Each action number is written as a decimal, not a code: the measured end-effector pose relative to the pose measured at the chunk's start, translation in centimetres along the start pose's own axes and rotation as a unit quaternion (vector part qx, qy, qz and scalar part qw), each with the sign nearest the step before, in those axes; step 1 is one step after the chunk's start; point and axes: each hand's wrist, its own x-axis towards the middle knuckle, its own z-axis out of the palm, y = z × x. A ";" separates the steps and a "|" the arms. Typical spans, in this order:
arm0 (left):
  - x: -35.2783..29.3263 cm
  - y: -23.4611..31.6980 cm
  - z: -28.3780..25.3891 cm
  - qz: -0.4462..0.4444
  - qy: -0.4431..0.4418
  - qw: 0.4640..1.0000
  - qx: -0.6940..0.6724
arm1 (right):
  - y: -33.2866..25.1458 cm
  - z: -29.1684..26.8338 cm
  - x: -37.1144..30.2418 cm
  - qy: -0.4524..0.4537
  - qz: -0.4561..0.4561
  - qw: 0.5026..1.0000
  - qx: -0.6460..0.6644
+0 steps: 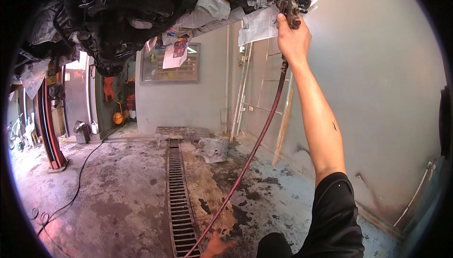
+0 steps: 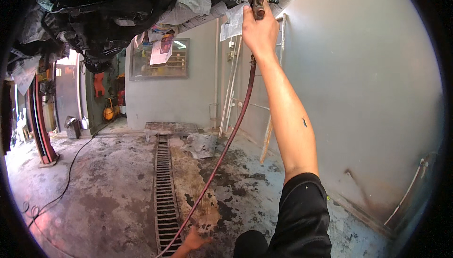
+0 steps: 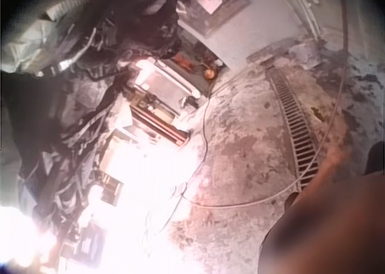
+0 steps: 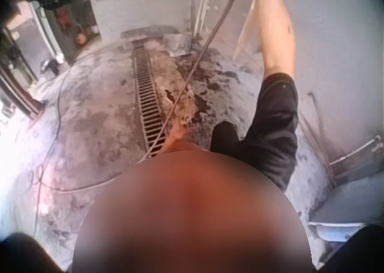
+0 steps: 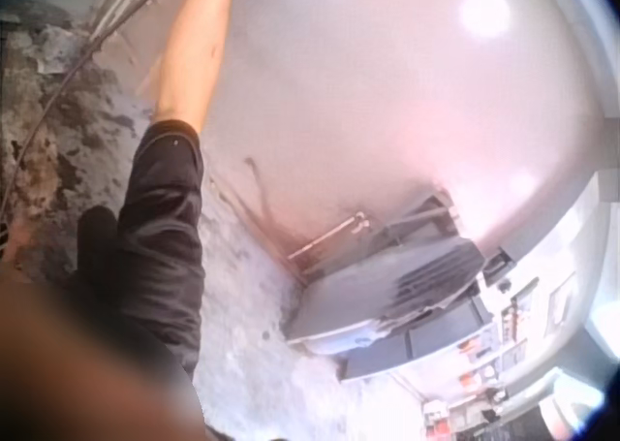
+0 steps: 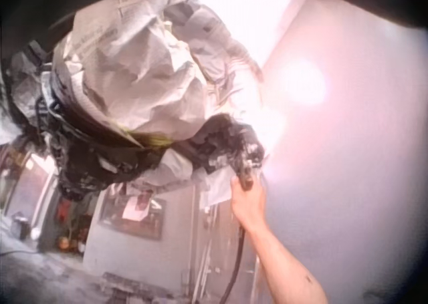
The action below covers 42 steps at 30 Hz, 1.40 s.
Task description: The person uses a spray gun to apply black paint to the front fork and wheel area of a motorcycle. The wheel is wrapped in newspaper and tape to protect it from overspray. The person moves the spray gun around the fork and wheel, adjusting the angle to cover different surfaces.
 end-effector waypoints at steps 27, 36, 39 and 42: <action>-4.8 3.0 -10.4 0.002 0.097 0.657 -0.748 | 1.7 0.6 2.0 0.059 0.000 0.998 0.019; -5.2 4.1 -12.9 0.036 0.187 0.625 -0.757 | 2.0 1.0 2.2 0.048 0.007 0.998 0.049; -5.1 4.6 -14.1 0.063 0.186 0.614 -0.764 | 2.0 0.7 1.8 0.043 0.007 0.998 0.042; -4.9 4.8 -14.7 0.078 0.172 0.621 -0.760 | 1.8 0.2 1.5 0.053 -0.014 0.998 0.006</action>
